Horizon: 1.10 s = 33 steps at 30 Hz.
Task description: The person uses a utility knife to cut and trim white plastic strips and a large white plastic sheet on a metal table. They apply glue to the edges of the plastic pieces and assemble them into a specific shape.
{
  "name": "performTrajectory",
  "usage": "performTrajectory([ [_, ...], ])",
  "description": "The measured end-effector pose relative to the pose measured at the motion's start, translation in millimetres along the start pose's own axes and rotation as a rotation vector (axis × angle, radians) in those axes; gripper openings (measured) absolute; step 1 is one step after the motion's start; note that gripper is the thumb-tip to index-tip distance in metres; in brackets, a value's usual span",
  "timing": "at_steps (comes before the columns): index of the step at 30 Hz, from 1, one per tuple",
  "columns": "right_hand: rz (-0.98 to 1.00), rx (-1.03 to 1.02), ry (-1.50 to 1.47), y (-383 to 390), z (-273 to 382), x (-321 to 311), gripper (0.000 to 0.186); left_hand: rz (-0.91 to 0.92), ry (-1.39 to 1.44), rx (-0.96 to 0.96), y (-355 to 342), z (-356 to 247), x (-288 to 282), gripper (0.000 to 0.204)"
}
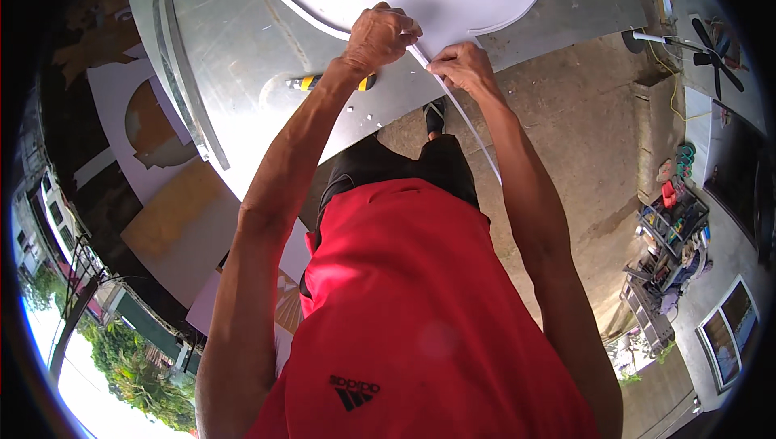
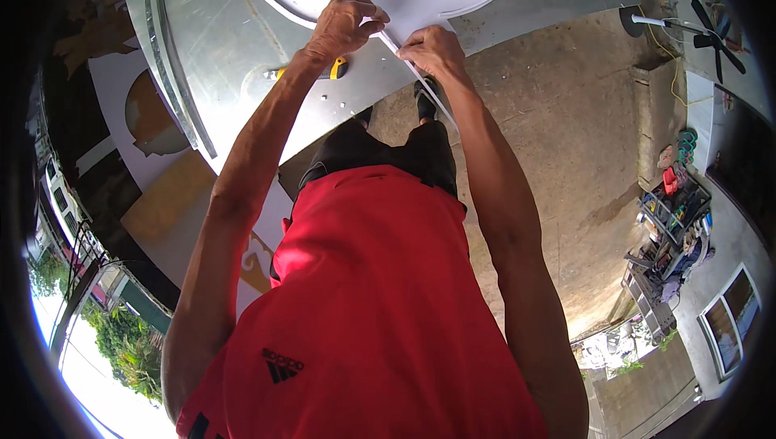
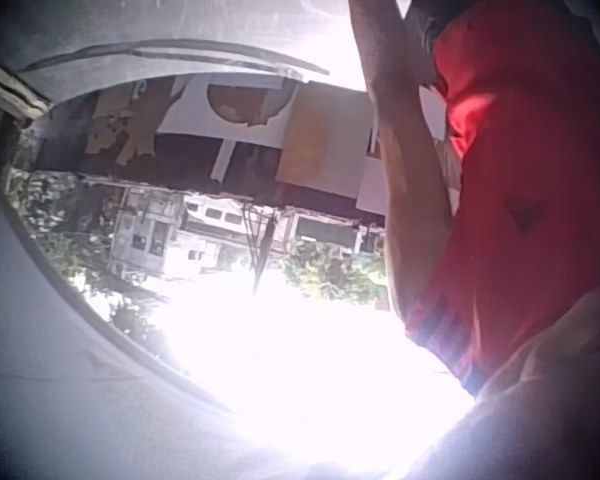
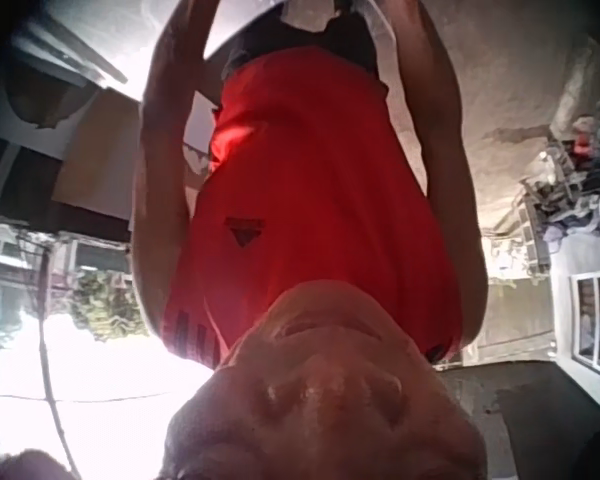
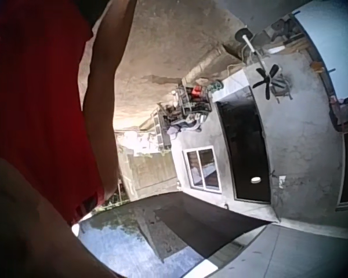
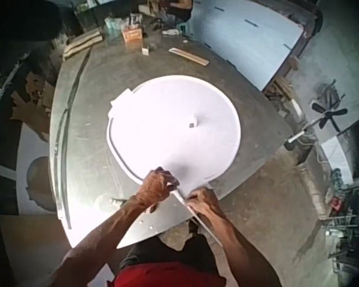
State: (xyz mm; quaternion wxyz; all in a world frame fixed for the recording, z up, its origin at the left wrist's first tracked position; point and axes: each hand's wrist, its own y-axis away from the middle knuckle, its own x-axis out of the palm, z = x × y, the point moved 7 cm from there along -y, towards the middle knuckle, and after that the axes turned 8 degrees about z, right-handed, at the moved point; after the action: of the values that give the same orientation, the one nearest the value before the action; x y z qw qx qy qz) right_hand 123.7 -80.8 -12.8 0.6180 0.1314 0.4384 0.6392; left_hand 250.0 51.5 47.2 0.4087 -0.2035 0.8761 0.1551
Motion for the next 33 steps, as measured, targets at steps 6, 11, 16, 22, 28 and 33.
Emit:
performTrajectory([
  [6, -0.038, -0.031, -0.076, 5, 5, 2, 0.021, 0.424, 0.017, 0.073, -26, -1, 14, 0.016],
  [11, -0.044, -0.024, -0.082, 10, 12, 4, 0.021, 0.451, 0.111, 0.299, -56, 29, 41, 0.013],
  [16, -0.067, -0.056, -0.086, 10, 7, 2, 0.023, 0.598, 0.108, 0.391, -54, 4, 32, 0.018],
  [22, -0.209, -0.170, 0.062, 15, 8, 3, 0.018, 0.730, 0.218, 0.393, -50, 23, 40, 0.033],
  [28, -0.522, -0.319, 0.339, 37, 9, 28, 0.017, 0.503, 0.193, 0.324, -40, 8, 39, 0.024],
  [33, -0.307, -0.303, -0.260, 40, -14, 24, 0.025, 0.673, 0.911, 0.449, -40, -8, 34, 0.032],
])
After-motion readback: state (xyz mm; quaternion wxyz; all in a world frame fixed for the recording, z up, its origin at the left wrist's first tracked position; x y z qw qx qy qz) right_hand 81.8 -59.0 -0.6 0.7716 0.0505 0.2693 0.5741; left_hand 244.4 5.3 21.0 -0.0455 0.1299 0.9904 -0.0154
